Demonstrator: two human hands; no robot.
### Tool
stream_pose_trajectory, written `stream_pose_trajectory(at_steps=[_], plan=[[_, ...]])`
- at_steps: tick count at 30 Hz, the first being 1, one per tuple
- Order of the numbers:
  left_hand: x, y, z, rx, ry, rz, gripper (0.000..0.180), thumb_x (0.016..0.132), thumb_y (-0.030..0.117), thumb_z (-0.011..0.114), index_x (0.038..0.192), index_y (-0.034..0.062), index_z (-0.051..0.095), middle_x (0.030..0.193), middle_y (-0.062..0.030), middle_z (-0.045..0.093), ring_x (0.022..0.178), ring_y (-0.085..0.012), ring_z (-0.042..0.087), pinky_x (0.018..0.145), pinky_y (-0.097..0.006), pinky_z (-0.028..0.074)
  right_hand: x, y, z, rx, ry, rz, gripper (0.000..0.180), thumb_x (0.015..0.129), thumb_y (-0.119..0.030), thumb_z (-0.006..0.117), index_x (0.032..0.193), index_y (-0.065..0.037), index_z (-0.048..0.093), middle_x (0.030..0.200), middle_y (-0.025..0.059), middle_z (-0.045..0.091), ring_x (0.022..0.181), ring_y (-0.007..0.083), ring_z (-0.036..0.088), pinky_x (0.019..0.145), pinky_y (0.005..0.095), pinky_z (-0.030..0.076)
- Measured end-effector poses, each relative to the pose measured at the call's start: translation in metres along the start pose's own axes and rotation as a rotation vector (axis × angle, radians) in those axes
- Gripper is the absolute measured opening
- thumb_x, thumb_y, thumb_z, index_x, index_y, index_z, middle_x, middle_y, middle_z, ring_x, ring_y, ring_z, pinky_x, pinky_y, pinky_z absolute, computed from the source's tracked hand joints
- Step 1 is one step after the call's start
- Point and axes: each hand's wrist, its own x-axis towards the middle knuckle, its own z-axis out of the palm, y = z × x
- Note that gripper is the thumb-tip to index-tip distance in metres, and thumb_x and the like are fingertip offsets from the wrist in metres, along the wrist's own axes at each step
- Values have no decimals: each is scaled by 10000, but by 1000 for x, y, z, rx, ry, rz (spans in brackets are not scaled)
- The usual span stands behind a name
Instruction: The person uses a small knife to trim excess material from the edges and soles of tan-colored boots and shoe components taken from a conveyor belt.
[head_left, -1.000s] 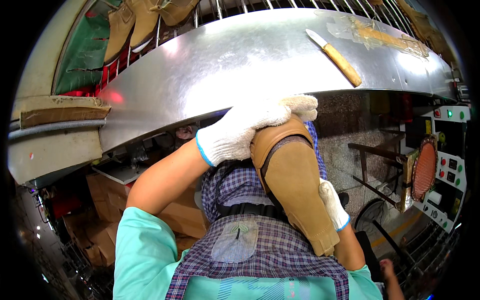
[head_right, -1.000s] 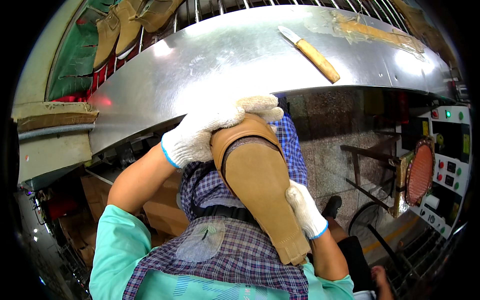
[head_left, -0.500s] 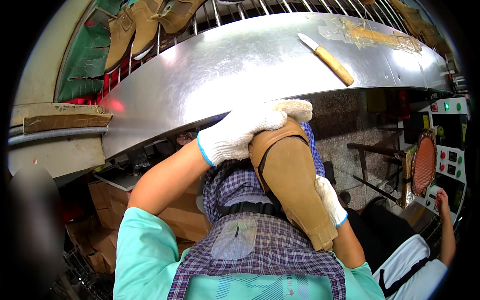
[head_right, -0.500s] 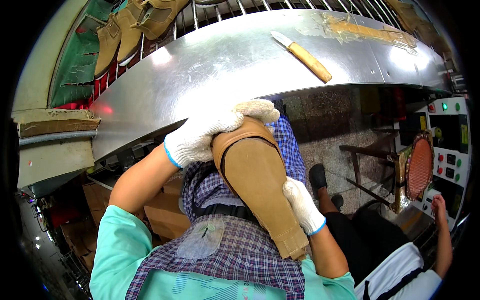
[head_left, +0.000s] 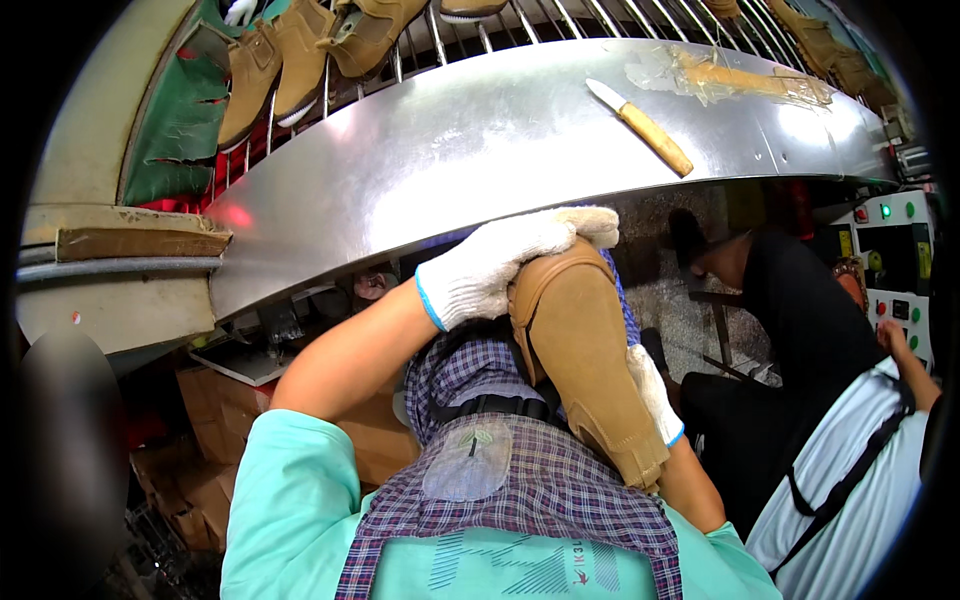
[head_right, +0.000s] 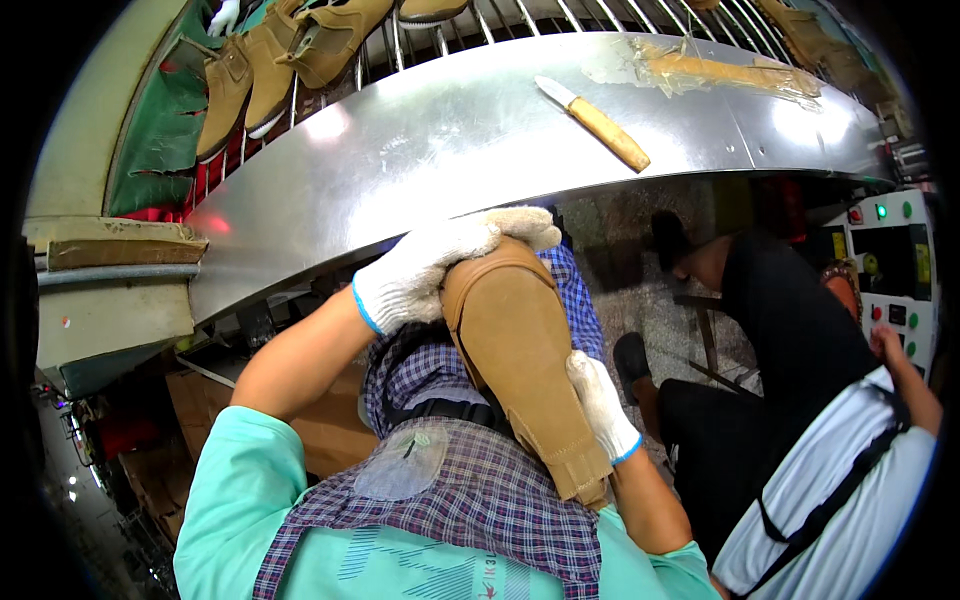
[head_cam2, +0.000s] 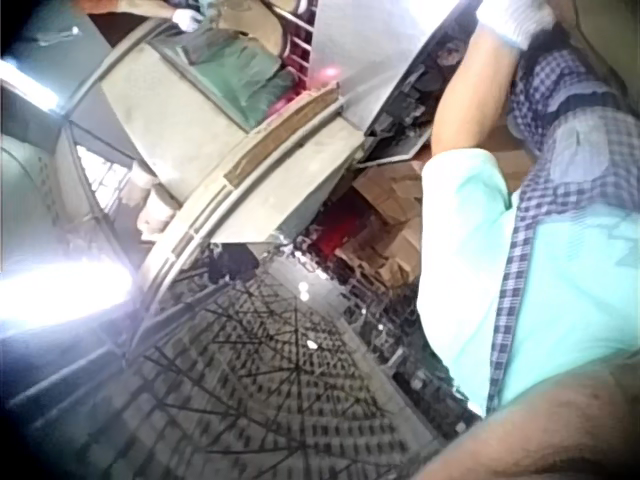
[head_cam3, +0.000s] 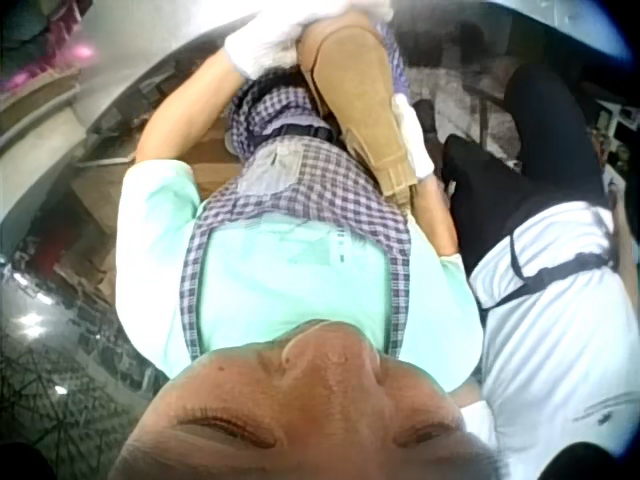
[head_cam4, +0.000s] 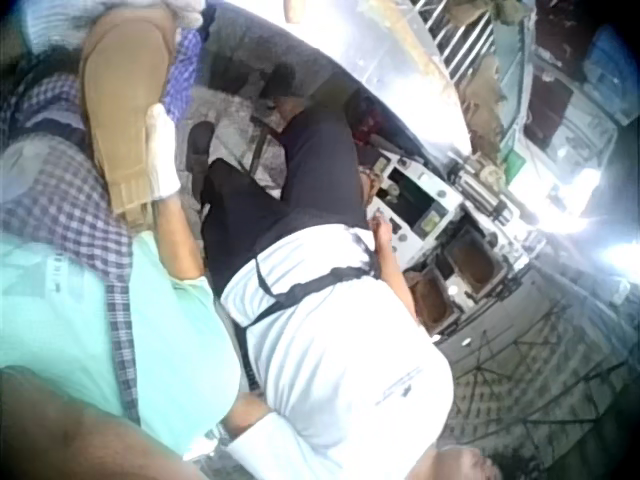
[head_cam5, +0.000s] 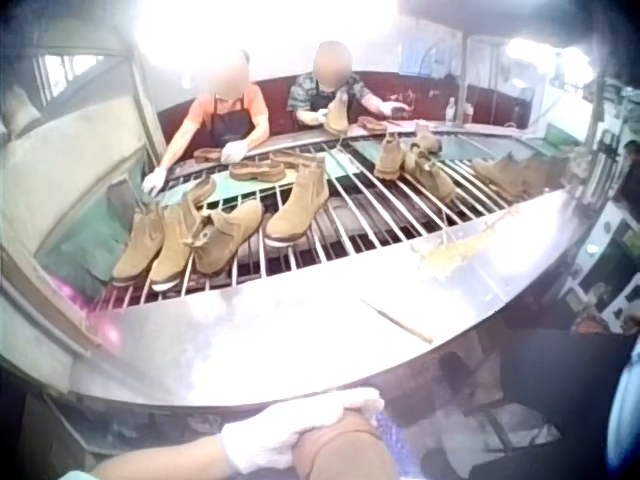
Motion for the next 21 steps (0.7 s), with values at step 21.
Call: stream_pose_trajectory(at_steps=[21], plan=[[-53, 113, -20, 199, 105, 231, 680, 1108, 461, 507, 1535, -68, 483, 1552, -282, 548, 1401, -409, 581, 1199, -517, 470, 49, -79, 157, -811, 154, -554, 528, 1137, -425, 503, 1256, 61, 672, 1105, 173, 751, 1031, 241, 689, 955, 385, 542]])
